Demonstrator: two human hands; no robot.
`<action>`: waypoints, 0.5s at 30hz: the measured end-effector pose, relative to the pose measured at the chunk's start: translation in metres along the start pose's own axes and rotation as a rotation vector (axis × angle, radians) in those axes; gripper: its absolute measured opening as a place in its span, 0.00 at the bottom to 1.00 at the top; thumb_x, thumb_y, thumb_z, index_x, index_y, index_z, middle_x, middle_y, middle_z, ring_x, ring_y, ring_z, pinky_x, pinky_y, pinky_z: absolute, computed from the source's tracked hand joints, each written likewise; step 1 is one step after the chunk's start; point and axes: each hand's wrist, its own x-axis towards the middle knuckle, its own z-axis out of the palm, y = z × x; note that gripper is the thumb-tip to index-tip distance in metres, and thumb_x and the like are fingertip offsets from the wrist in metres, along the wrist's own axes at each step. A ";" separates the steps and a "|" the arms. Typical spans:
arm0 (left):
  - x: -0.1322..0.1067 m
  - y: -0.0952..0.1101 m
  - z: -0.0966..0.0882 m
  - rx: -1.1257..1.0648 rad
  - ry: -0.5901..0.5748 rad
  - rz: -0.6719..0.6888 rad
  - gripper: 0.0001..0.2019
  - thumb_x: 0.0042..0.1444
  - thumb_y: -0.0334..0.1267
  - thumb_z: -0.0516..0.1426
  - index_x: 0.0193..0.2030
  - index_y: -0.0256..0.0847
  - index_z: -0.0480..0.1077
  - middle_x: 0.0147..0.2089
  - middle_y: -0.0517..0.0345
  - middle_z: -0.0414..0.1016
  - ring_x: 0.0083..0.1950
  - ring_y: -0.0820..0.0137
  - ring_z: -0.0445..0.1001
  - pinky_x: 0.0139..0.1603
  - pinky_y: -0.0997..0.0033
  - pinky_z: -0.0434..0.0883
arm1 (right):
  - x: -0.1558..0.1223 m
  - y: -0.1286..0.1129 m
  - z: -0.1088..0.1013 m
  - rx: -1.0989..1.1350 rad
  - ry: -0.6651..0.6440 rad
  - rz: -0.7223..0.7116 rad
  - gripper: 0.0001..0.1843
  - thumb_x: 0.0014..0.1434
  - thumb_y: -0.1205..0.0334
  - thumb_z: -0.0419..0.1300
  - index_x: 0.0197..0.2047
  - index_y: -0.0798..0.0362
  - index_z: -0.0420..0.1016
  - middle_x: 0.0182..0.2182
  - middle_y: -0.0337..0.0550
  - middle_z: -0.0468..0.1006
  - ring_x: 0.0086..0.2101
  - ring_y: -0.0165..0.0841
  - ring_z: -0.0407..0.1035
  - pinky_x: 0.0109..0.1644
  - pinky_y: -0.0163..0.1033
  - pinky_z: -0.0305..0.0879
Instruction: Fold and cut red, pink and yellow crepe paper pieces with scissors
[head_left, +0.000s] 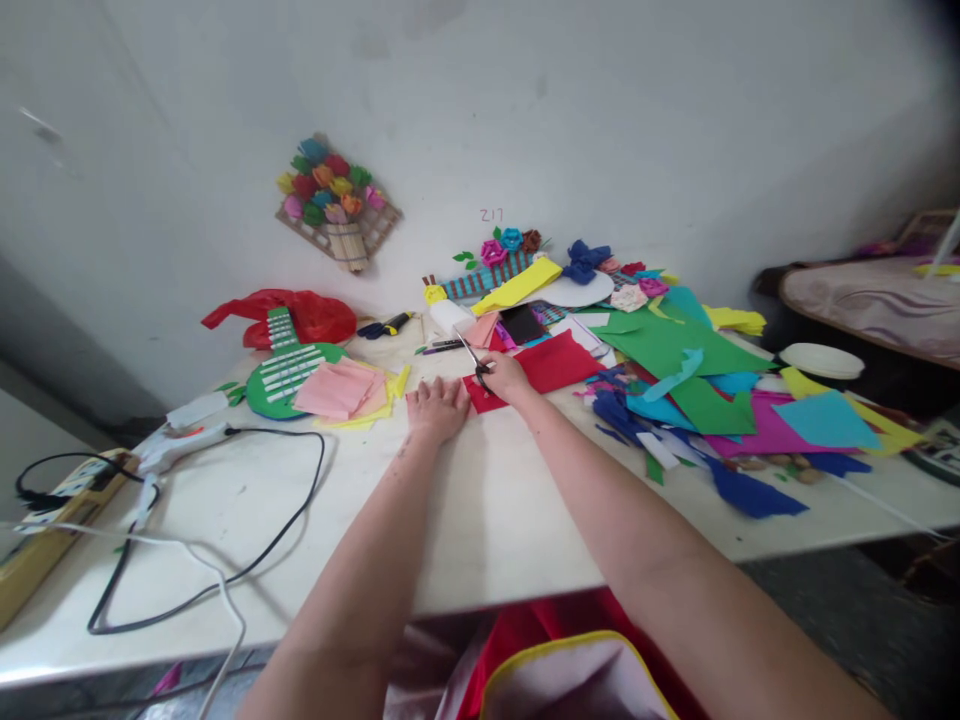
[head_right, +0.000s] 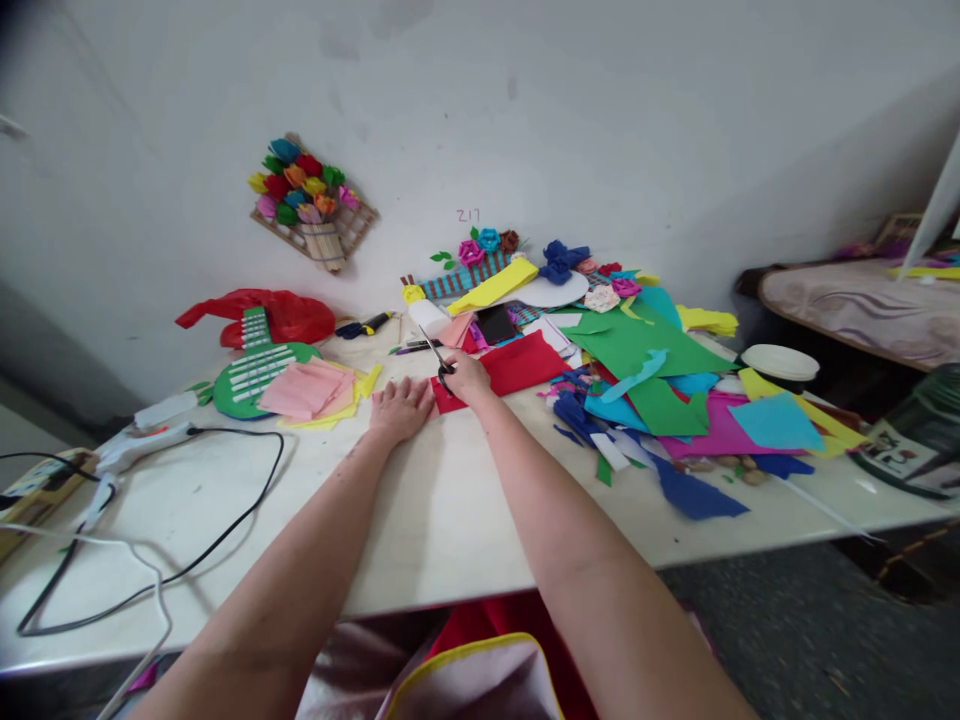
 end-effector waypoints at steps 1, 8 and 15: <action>0.000 0.000 0.000 0.000 -0.003 -0.003 0.31 0.56 0.58 0.32 0.65 0.54 0.48 0.69 0.57 0.43 0.67 0.53 0.41 0.62 0.48 0.42 | -0.001 -0.001 -0.001 0.010 0.012 -0.010 0.17 0.53 0.57 0.57 0.47 0.47 0.68 0.37 0.39 0.77 0.35 0.33 0.72 0.36 0.36 0.67; 0.000 0.000 0.001 -0.004 0.011 -0.003 0.31 0.56 0.58 0.33 0.65 0.54 0.48 0.68 0.57 0.44 0.67 0.52 0.42 0.61 0.48 0.42 | -0.001 -0.006 -0.007 -0.087 0.078 -0.032 0.17 0.53 0.58 0.54 0.48 0.44 0.66 0.41 0.39 0.76 0.43 0.37 0.69 0.40 0.39 0.65; -0.002 0.002 -0.001 0.001 0.002 -0.010 0.31 0.56 0.58 0.33 0.65 0.54 0.48 0.69 0.57 0.43 0.67 0.51 0.41 0.62 0.48 0.42 | 0.019 -0.022 -0.011 -0.317 0.071 -0.192 0.16 0.55 0.63 0.53 0.48 0.45 0.66 0.37 0.43 0.76 0.40 0.39 0.70 0.41 0.41 0.63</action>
